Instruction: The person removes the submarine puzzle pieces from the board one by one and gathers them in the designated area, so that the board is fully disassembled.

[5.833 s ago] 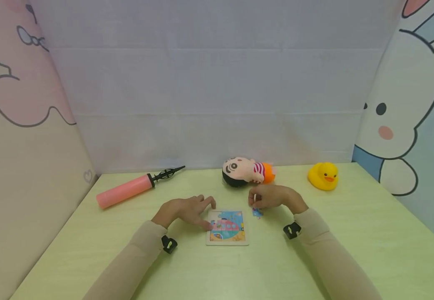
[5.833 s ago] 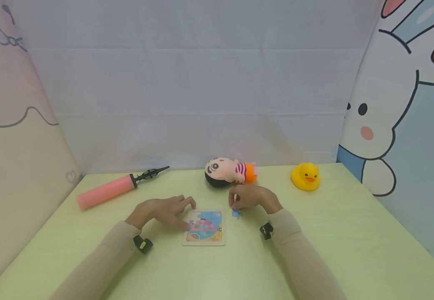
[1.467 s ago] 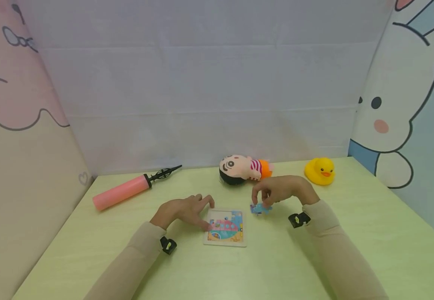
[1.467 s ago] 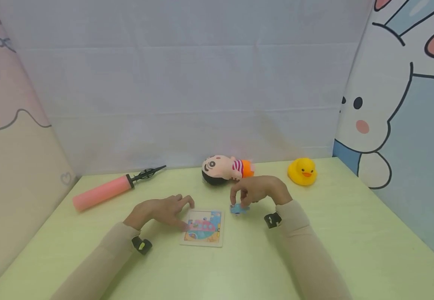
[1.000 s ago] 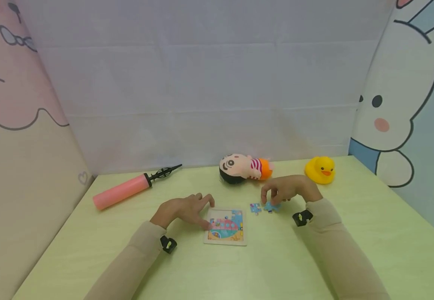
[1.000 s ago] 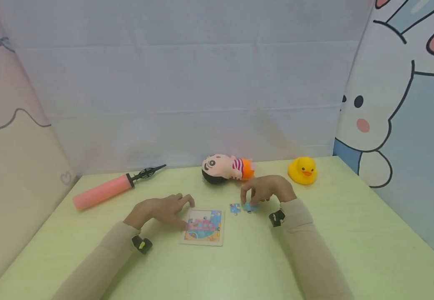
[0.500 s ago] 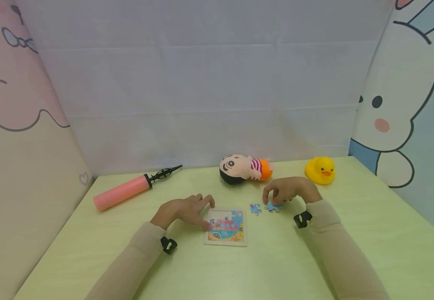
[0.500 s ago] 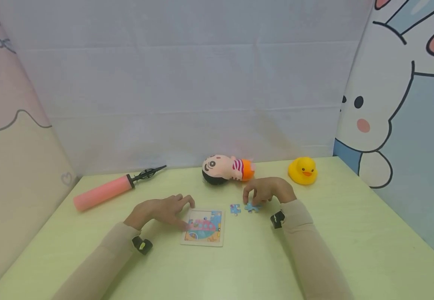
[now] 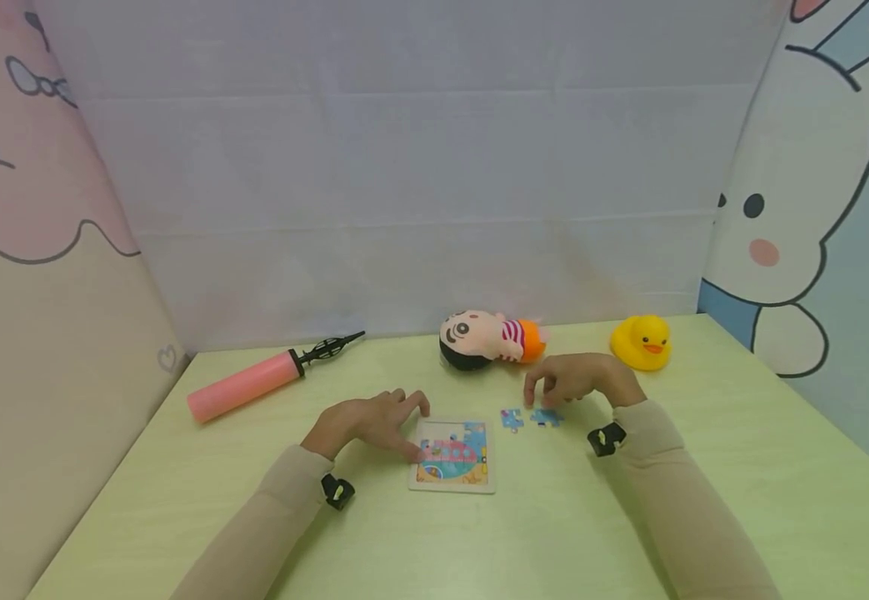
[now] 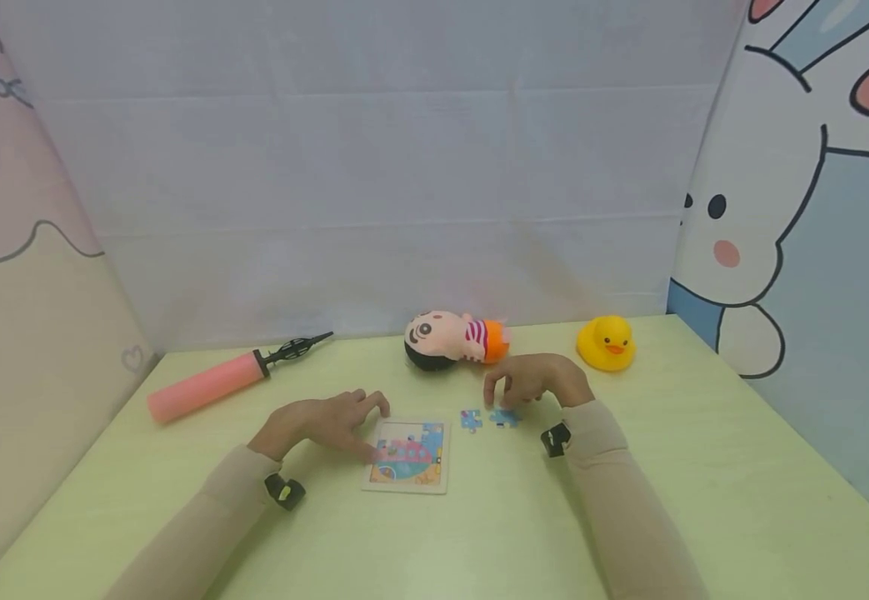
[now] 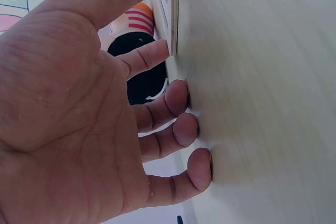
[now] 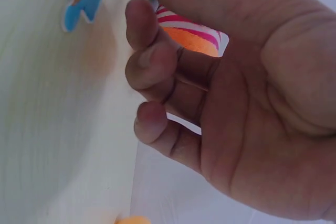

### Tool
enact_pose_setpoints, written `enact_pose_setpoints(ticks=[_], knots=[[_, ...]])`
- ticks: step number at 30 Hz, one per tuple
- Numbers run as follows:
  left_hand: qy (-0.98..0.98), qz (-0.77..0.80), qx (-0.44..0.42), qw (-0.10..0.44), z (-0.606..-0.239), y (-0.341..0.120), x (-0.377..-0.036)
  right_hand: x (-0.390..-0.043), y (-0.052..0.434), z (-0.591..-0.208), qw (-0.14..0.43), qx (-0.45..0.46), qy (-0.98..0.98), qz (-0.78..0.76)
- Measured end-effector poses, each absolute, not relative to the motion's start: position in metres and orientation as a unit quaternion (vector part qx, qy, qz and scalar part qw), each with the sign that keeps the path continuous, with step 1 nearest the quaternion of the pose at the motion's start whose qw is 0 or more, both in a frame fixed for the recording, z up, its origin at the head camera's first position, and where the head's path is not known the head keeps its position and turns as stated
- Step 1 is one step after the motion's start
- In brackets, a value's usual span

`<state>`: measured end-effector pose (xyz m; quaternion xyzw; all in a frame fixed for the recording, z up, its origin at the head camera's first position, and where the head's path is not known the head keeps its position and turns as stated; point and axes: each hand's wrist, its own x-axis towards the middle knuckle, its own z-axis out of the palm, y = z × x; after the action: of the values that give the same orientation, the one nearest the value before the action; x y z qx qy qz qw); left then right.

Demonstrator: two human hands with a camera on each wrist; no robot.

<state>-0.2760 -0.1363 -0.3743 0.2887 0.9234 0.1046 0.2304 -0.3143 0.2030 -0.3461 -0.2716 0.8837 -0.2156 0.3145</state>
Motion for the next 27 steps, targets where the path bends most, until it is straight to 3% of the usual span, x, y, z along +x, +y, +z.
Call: enact_pose_setpoints(ticks=[22, 27], knots=[[0.922, 0.098, 0.297, 0.231, -0.373, -0.137, -0.275, -0.301, 0.149, -0.352, 0.235, -0.398, 0.874, -0.154], [0.923, 0.1, 0.289, 0.232, -0.372, -0.137, -0.275, -0.294, 0.133, -0.352, 0.247, -0.392, 0.873, -0.155]])
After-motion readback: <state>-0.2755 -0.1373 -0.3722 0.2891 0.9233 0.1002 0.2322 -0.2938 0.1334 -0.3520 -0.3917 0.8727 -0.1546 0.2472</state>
